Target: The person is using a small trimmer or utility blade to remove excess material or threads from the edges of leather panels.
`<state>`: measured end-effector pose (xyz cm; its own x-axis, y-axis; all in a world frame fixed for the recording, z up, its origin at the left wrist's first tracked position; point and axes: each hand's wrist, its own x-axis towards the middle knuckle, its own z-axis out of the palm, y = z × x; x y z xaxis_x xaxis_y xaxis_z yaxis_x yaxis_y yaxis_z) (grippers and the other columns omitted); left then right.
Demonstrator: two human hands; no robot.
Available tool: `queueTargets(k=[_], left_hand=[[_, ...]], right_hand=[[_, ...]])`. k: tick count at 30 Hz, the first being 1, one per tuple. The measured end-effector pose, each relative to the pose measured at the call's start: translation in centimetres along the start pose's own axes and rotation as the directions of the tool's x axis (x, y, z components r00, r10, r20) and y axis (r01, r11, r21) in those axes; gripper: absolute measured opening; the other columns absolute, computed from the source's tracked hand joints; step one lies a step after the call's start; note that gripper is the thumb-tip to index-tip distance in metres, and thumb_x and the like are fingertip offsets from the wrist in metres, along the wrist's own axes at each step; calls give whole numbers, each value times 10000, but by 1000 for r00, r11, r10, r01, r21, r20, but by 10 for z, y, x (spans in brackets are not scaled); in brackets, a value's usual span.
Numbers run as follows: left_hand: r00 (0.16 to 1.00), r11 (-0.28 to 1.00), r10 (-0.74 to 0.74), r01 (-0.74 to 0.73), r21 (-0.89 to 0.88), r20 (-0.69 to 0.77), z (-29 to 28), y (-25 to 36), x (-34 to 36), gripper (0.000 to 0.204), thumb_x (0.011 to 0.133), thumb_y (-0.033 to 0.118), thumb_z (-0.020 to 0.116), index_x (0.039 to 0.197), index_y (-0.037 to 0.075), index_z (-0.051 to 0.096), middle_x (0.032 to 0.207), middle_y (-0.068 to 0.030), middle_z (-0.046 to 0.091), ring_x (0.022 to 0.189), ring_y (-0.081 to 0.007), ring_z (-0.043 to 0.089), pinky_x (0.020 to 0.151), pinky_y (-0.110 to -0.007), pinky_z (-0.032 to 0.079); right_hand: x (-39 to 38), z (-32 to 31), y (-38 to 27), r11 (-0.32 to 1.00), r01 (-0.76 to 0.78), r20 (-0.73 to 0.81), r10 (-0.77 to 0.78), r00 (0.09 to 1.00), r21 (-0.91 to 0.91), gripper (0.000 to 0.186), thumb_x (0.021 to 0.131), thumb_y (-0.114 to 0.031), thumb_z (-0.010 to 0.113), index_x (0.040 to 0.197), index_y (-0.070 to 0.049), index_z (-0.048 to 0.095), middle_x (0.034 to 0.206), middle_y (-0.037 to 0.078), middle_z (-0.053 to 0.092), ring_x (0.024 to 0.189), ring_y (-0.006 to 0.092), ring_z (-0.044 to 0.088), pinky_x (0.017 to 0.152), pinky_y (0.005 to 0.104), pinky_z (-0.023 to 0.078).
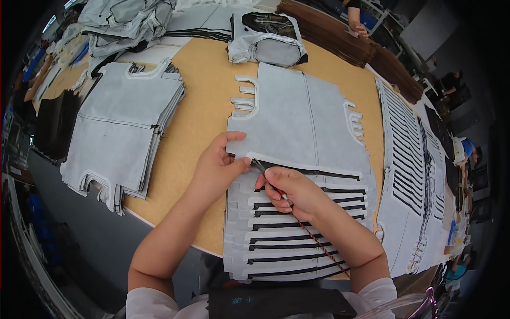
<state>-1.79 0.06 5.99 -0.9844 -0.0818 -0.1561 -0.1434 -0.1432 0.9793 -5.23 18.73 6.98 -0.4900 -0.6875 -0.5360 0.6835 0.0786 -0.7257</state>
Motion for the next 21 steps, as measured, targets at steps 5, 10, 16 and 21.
queueTargets(k=[5, 10, 16, 21], left_hand=[[1000, 1000, -21, 21, 14, 9, 1, 4, 2, 416, 833, -5, 601, 1225, 8, 462, 867, -38, 606, 717, -62, 581, 673, -192, 475], [999, 999, -31, 31, -8, 14, 0, 6, 3, 419, 829, -5, 605, 1225, 5, 465, 858, -32, 600, 707, -58, 577, 676, -189, 480], [999, 999, -51, 51, 15, 18, -2, 6, 5, 422, 822, 0, 615, 1219, 2, 474, 840, -31, 601, 678, -53, 569, 679, -189, 488], [998, 999, -51, 51, -4, 37, -3, 5, 8, 416, 815, 5, 609, 1206, -1, 467, 844, -55, 616, 713, -77, 603, 658, -189, 481]], right_hand=[[1, 0, 0, 999, 32, -27, -33, 999, -35, 318, 970, -315, 447, 909, -14, 528, 568, -49, 386, 424, 31, 298, 367, 196, 227], [2, 1, 1, 997, 41, -51, -45, 998, -62, 289, 964, -294, 459, 903, -20, 529, 565, -53, 380, 427, 29, 286, 380, 195, 226], [4, 0, -1, 997, 21, -53, -25, 998, -74, 272, 958, -285, 472, 892, -27, 529, 555, -55, 368, 430, 30, 281, 384, 198, 223], [4, 0, -3, 997, 15, -53, -19, 998, -69, 268, 953, -286, 482, 879, -33, 527, 553, -51, 366, 420, 37, 280, 376, 203, 222]])
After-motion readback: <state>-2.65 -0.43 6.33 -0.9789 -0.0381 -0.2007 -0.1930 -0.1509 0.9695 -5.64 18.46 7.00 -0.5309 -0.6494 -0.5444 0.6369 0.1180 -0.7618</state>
